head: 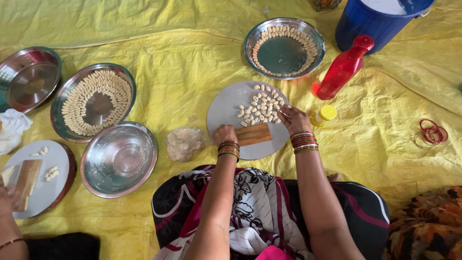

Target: The person sits on a yellow tarp and uses a wooden ridged tool to press small dough balls into a textured shape. They then arrange the shaped pieces in a circular pattern on a metal tray.

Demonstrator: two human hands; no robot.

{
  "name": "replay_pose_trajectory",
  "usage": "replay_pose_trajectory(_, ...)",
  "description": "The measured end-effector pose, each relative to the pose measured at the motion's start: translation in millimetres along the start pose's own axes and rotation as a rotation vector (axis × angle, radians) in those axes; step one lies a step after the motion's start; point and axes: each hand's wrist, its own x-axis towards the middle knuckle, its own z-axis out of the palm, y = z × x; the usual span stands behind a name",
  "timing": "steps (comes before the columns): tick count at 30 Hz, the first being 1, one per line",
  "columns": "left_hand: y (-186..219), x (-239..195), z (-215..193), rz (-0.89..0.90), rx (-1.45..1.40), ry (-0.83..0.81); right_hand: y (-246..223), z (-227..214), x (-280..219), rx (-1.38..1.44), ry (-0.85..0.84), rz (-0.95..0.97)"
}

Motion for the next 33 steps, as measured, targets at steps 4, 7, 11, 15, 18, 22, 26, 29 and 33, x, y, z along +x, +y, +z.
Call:
replay_pose_trajectory(4,2,0,-6,0.0,0.026,-0.056,15,-24,21,-0.113,0.011,-0.008)
replay_pose_trajectory(7,1,-1,-5,0.019,0.03,-0.035,32,-36,34,-0.432,0.012,-0.109)
replay_pose_trajectory(11,-5,-9,0,0.074,0.012,0.05,50,-35,17,-1.422,0.039,-0.232)
replay_pose_trajectory(15,-27,-24,5,0.183,-0.035,0.044,60,-3,-23,-1.497,-0.021,-0.192)
replay_pose_trajectory(18,-59,-47,8,0.313,-0.394,0.2,63,12,-50,-1.679,-0.023,-0.333)
replay_pose_trajectory(22,-65,-50,-7,0.28,-0.546,0.153,62,19,-65,-1.686,-0.05,-0.262)
replay_pose_trajectory(26,-55,-32,-19,0.24,-0.814,0.168,64,13,-62,-1.62,-0.036,-0.14)
replay_pose_trajectory(29,-49,-18,-11,0.175,-0.958,0.169,60,0,-41,-1.575,0.061,-0.279)
replay_pose_trajectory(33,-41,3,6,0.121,-1.144,0.305,39,-21,18,-1.458,0.186,-0.421)
